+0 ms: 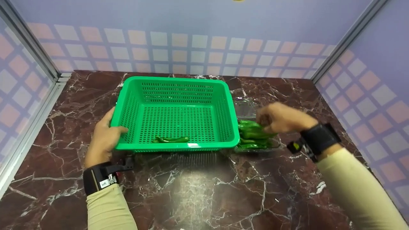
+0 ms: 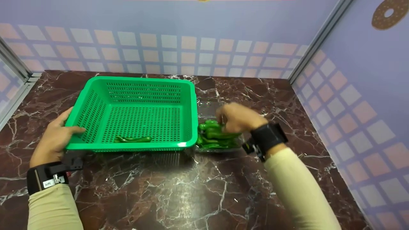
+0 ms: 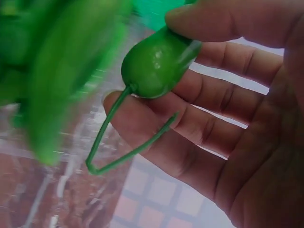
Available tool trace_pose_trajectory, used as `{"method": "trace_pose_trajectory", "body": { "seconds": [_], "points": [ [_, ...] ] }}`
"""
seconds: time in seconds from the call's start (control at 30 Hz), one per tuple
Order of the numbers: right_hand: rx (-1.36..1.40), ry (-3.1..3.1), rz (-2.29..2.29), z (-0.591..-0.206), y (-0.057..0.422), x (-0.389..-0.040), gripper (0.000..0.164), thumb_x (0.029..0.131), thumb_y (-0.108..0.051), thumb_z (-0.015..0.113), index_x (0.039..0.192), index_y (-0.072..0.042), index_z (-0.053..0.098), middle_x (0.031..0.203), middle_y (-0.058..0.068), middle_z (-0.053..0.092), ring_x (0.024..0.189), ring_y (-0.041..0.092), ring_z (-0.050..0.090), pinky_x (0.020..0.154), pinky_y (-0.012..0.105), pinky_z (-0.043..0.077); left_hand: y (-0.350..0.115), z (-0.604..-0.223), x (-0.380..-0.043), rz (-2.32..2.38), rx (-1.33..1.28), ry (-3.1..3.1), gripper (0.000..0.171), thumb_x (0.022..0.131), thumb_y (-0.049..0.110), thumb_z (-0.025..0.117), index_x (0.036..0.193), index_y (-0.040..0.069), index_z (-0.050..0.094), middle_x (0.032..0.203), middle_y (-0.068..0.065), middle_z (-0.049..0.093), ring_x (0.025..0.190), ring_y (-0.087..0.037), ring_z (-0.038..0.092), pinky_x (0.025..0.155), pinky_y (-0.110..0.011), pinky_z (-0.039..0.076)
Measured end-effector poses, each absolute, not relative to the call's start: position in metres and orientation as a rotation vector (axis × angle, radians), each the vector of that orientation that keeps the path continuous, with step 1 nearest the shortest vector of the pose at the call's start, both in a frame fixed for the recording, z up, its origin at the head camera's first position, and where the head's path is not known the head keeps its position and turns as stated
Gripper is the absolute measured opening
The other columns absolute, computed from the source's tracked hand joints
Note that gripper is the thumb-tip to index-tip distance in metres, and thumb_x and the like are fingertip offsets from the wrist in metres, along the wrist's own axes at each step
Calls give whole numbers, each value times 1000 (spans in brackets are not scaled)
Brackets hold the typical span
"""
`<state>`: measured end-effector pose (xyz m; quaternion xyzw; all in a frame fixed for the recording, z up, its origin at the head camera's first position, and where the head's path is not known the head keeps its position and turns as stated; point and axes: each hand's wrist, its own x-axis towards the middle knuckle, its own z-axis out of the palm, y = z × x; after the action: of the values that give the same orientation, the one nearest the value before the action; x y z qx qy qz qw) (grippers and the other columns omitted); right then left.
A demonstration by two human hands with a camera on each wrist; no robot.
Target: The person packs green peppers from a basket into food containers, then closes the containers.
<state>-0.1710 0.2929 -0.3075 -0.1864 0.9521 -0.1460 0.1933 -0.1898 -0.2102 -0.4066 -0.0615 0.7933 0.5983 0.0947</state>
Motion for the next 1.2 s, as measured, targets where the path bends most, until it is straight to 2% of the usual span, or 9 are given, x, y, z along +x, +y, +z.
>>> {"method": "trace_pose_trajectory", "body": {
  "seconds": [0.17,0.37,0.57,0.67,0.8,0.97,1.2],
  "points": [
    [-607,2748,-342,-328,301,-156,21,78,0,78,92,-15,72,74,-1,63,65,13,56,60,28,51,-212,-406,-191,1756,-180,2358,92,95,2,54,169,29,9,167,-25,28,124,-31,49,80,-28,51],
    [-793,2867,-254,-344,298,-149,21,74,-1,80,78,-14,65,70,-6,52,61,8,44,56,24,42,-215,-406,-190,1755,-186,2358,91,95,2,54,169,29,8,167,-25,28,125,-30,48,80,-27,51],
    [-814,2940,-250,-349,297,-142,21,75,-12,90,84,-15,70,84,-4,67,71,10,55,65,28,50,-214,-406,-190,1768,-186,2351,91,95,2,55,169,29,9,166,-26,29,119,-27,51,78,-26,52],
    [-713,2925,-362,-346,304,-140,17,81,-17,87,89,-16,73,88,-3,71,72,10,61,66,27,55,-213,-405,-189,1767,-186,2354,91,95,3,55,169,29,9,165,-25,30,120,-29,51,79,-26,52],
    [-594,2908,-472,-341,318,-141,11,85,-9,81,87,-17,73,82,-2,71,67,10,62,62,25,55,-211,-404,-189,1766,-191,2364,92,94,3,57,169,29,10,167,-23,30,126,-33,49,82,-28,51],
    [-587,2876,-515,-346,330,-142,12,84,-2,79,86,-14,75,79,2,73,66,10,62,62,24,55,-213,-405,-190,1756,-196,2372,92,94,2,56,169,29,10,167,-24,29,126,-32,48,82,-27,50],
    [-602,2865,-596,-350,334,-140,22,83,7,72,84,-14,77,80,0,76,62,7,62,56,24,54,-209,-404,-189,1767,-178,2346,92,94,2,55,169,29,9,167,-23,30,123,-30,50,81,-28,52]
  ]
}}
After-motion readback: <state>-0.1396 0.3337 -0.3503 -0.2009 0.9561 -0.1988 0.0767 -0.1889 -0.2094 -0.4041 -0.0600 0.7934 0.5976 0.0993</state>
